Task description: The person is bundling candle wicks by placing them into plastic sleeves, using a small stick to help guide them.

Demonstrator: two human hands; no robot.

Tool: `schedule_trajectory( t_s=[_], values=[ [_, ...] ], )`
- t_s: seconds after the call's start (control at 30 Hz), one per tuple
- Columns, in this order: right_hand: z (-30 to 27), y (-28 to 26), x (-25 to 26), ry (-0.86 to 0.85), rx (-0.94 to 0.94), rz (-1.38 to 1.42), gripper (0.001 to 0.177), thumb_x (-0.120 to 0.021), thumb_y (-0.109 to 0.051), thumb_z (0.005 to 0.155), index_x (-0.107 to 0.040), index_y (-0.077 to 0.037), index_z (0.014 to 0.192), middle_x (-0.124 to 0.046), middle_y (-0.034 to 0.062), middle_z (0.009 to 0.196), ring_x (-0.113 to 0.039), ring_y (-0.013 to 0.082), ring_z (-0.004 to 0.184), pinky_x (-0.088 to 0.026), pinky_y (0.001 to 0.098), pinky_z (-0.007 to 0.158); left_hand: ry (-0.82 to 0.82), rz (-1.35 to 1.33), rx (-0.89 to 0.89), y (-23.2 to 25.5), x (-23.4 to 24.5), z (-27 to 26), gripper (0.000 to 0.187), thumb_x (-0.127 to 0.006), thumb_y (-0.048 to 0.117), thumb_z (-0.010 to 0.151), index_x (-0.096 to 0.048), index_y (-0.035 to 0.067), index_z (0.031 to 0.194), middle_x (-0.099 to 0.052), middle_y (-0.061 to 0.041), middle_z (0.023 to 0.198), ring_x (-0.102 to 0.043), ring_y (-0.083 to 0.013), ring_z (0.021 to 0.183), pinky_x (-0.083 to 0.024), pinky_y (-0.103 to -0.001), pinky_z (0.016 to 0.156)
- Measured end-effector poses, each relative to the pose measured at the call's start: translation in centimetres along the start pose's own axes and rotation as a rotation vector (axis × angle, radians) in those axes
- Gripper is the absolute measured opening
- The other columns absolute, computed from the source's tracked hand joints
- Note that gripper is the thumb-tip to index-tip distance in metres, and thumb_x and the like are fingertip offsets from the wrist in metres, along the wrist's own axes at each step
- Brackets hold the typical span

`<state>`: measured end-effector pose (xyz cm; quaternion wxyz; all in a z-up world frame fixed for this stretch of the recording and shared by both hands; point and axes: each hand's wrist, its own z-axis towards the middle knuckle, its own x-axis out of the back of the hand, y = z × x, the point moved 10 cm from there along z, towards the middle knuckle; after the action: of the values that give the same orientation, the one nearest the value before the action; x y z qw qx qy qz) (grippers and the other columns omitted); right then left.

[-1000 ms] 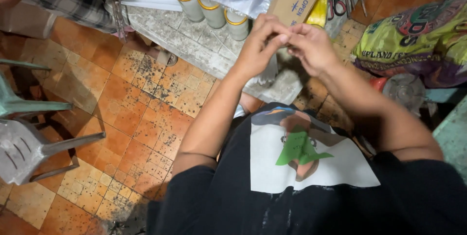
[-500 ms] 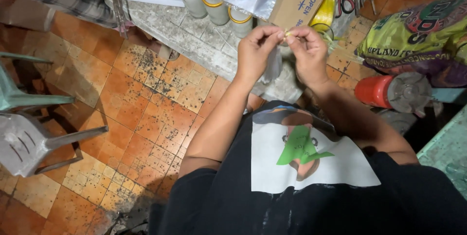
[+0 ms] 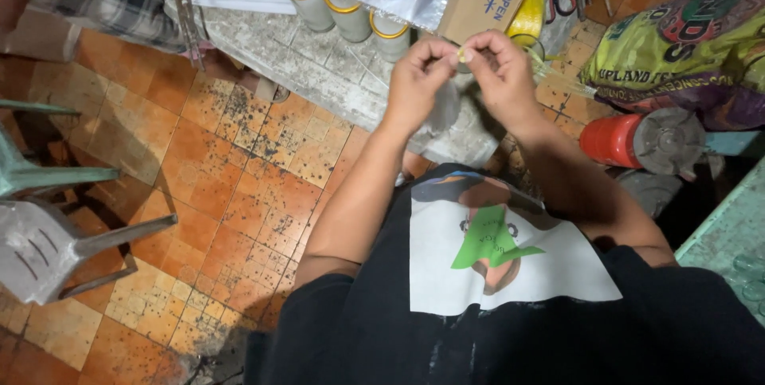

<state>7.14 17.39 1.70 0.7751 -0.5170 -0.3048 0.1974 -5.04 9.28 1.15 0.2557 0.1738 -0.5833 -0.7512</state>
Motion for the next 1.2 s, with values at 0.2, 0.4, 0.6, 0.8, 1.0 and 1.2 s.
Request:
schedule_trajectory(
  t_s=[0.2,0.4,0.6,0.8,1.0,1.2],
  values=[
    [-0.1,0.3,0.3,0.171,-0.011,0.187,0.017,-0.070,0.006,0.100,-0.063,-0.003,0.112,-0.065,0.0089,0.104,-0.062,0.0165,0.092,-0.054,0.0268,0.084,-0.116,-0.585,0.318,-3.1,-1.3,-0.7,0.011,-0.067,0.013,0.098,-0.071,0.005,0.103,-0.069,-0.004,0.079,-0.065,-0.0123,0.075,-0.052,-0.027,0.081],
    [-0.9,-2.1,0.3,0.198,0.091,0.086,0.014,-0.069,0.008,0.099,-0.071,0.003,0.112,-0.071,0.0159,0.106,-0.068,0.0207,0.095,-0.058,0.0288,0.086,-0.019,-0.453,0.363,-3.2,-0.3,-1.0,0.017,-0.072,0.018,0.095,-0.074,0.005,0.107,-0.073,-0.002,0.078,-0.068,-0.0105,0.080,-0.055,-0.026,0.082],
    [-0.6,-5.2,0.6,0.240,0.329,-0.307,0.006,-0.072,0.006,0.099,-0.071,0.004,0.094,-0.068,0.0152,0.086,-0.063,0.0250,0.079,-0.052,0.0363,0.069,-0.030,-0.318,0.250,-2.6,-0.3,-0.7,0.015,-0.071,0.021,0.096,-0.075,0.011,0.106,-0.071,0.001,0.080,-0.066,-0.0079,0.082,-0.052,-0.024,0.085],
    [0.0,-3.5,0.8,0.146,0.163,-0.297,0.008,-0.060,-0.007,0.107,-0.063,0.000,0.104,-0.063,0.0124,0.098,-0.058,0.0257,0.089,-0.047,0.0372,0.077,-0.007,-0.296,0.258,-3.4,-0.3,-0.7,0.013,-0.075,0.014,0.093,-0.075,0.009,0.105,-0.075,0.001,0.096,-0.064,-0.0057,0.087,-0.052,-0.020,0.083],
    [0.1,-3.6,1.3,0.148,0.176,-0.269,0.010,-0.057,-0.008,0.110,-0.059,-0.001,0.104,-0.060,0.0106,0.095,-0.055,0.0236,0.084,-0.043,0.0368,0.074,0.010,-0.253,0.273,-2.9,-0.1,-0.6,0.012,-0.077,0.015,0.090,-0.077,0.009,0.101,-0.075,0.002,0.092,-0.061,-0.0046,0.081,-0.051,-0.020,0.079],
    [0.0,-3.2,1.2,0.104,0.173,-0.266,0.007,-0.060,-0.005,0.109,-0.060,-0.001,0.104,-0.059,0.0116,0.097,-0.055,0.0238,0.086,-0.044,0.0361,0.074,0.015,-0.240,0.202,-1.6,-0.2,-0.2,0.006,-0.077,0.016,0.090,-0.077,0.012,0.095,-0.063,0.006,0.082,-0.052,-0.0048,0.078,-0.043,-0.019,0.077]
  ],
)
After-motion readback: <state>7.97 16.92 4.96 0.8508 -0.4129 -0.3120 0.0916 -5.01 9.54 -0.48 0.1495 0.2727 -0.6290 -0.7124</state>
